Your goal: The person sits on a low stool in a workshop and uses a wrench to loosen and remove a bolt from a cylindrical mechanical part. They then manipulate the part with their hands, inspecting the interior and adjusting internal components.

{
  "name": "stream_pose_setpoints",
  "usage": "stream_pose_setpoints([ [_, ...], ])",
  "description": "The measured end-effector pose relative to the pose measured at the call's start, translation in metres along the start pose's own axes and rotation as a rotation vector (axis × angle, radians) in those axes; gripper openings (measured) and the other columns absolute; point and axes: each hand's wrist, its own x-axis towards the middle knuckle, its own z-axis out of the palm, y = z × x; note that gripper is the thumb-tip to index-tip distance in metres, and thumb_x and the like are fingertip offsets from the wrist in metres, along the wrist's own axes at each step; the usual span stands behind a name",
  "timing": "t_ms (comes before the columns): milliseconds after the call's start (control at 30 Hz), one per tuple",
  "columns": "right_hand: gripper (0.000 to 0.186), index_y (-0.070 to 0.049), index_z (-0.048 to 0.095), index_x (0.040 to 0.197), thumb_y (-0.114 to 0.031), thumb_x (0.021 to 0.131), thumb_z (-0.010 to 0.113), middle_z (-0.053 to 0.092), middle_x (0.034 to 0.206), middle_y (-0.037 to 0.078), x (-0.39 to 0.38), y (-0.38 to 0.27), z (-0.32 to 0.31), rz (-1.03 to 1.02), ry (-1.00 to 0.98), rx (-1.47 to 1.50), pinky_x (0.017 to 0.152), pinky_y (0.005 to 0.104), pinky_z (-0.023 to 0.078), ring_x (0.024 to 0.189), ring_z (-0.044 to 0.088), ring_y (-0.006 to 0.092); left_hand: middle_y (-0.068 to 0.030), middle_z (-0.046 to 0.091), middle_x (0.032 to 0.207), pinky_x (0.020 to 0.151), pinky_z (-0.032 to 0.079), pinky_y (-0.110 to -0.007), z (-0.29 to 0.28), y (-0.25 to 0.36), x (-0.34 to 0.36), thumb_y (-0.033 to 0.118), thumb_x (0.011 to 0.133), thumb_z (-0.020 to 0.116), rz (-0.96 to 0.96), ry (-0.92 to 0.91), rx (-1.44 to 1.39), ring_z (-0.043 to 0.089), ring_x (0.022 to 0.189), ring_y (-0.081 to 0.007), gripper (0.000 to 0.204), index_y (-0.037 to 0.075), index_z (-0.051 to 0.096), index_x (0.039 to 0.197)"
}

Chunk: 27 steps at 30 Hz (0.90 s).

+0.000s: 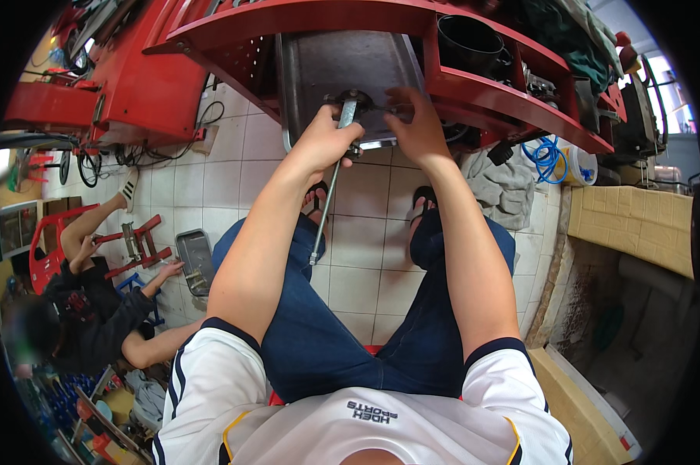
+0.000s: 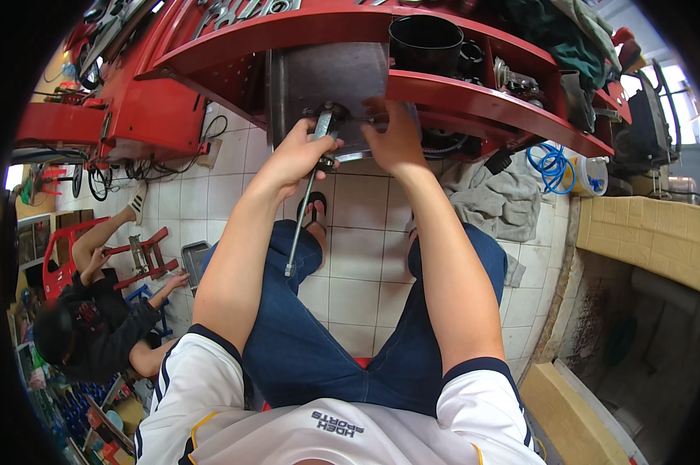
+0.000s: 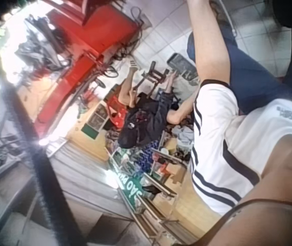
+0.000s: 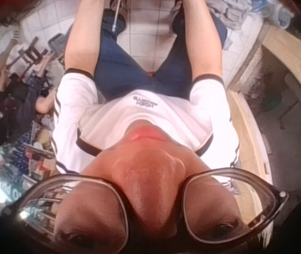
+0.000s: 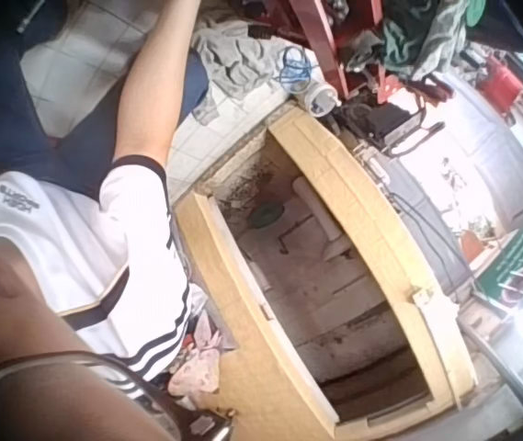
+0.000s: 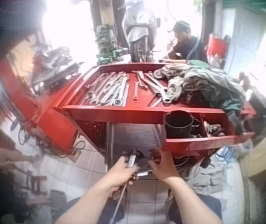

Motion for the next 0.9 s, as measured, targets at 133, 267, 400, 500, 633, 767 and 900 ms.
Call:
stream_pose_setpoints([
  [133,0.036,-0.004,0.06,0.128,-0.017,0.096,0.067,0.066,0.119,0.015,0.004,-0.003,0.003,0.218,-0.016,0.045,0.084,0.0338,0.055,0.103,0.068,0.0226,-0.0199,0.067,0.12,0.053,0.05,-0.024,-0.002,0.0,0.0,0.015,0.095,0.062,-0.016,-0.009,0.003,0.069,0.085,-0.0158,0.058,-0.006,0.034,0.142],
  [267,0.04,0.0,0.058,0.128,-0.022,0.096,0.068,0.067,0.116,0.015,0.004,-0.005,-0.005,0.227,-0.107,0.066,0.084,0.0324,0.055,0.104,0.068,0.0222,-0.0201,0.067,0.119,0.053,0.05,-0.024,-0.002,-0.002,0.0,0.015,0.095,0.062,-0.008,-0.013,0.007,0.069,0.085,-0.0158,0.056,-0.006,0.036,0.14],
  [400,0.039,-0.002,0.058,0.128,-0.022,0.096,0.068,0.07,0.106,0.012,0.0,-0.003,0.006,-0.094,0.069,-0.129,0.08,0.0322,0.055,0.095,0.07,0.0201,-0.0199,0.067,0.118,0.053,0.05,-0.024,-0.002,-0.005,0.004,0.015,0.095,0.062,-0.002,-0.005,-0.002,0.068,0.084,-0.0158,0.055,-0.006,0.036,0.139],
  [500,0.046,-0.003,0.056,0.131,-0.02,0.091,0.073,0.068,0.116,0.014,0.008,-0.018,-0.003,0.588,-0.097,0.276,0.087,0.0361,0.053,0.103,0.068,0.0225,-0.0199,0.067,0.118,0.052,0.05,-0.024,-0.003,-0.003,0.0,0.014,0.095,0.061,-0.004,0.0,0.002,0.068,0.084,-0.0159,0.055,-0.006,0.036,0.139],
  [633,0.049,-0.002,0.054,0.133,-0.027,0.093,0.071,0.069,0.113,0.013,0.005,0.005,-0.006,0.277,-0.122,0.066,0.087,0.037,0.053,0.101,0.068,0.0235,-0.0196,0.067,0.117,0.052,0.05,-0.024,-0.001,-0.005,0.004,0.014,0.095,0.061,-0.001,0.006,0.001,0.068,0.083,-0.0161,0.054,-0.007,0.037,0.138],
  [767,0.045,0.0,0.054,0.132,-0.026,0.097,0.067,0.072,0.097,0.009,0.002,0.004,0.002,0.144,0.022,0.018,0.082,0.0359,0.054,0.089,0.07,0.0223,-0.0191,0.067,0.117,0.052,0.05,-0.024,-0.001,-0.004,0.004,0.013,0.094,0.061,-0.008,-0.003,-0.011,0.068,0.084,-0.016,0.054,-0.007,0.036,0.139],
  [900,0.049,0.001,0.053,0.133,-0.023,0.094,0.069,0.067,0.116,0.014,0.01,-0.012,-0.007,0.682,-0.101,0.383,0.088,0.0357,0.054,0.104,0.066,0.0232,-0.0182,0.068,0.117,0.052,0.05,-0.025,-0.002,-0.003,0.0,0.013,0.095,0.061,-0.008,-0.009,0.002,0.069,0.085,-0.016,0.054,-0.006,0.036,0.139],
])
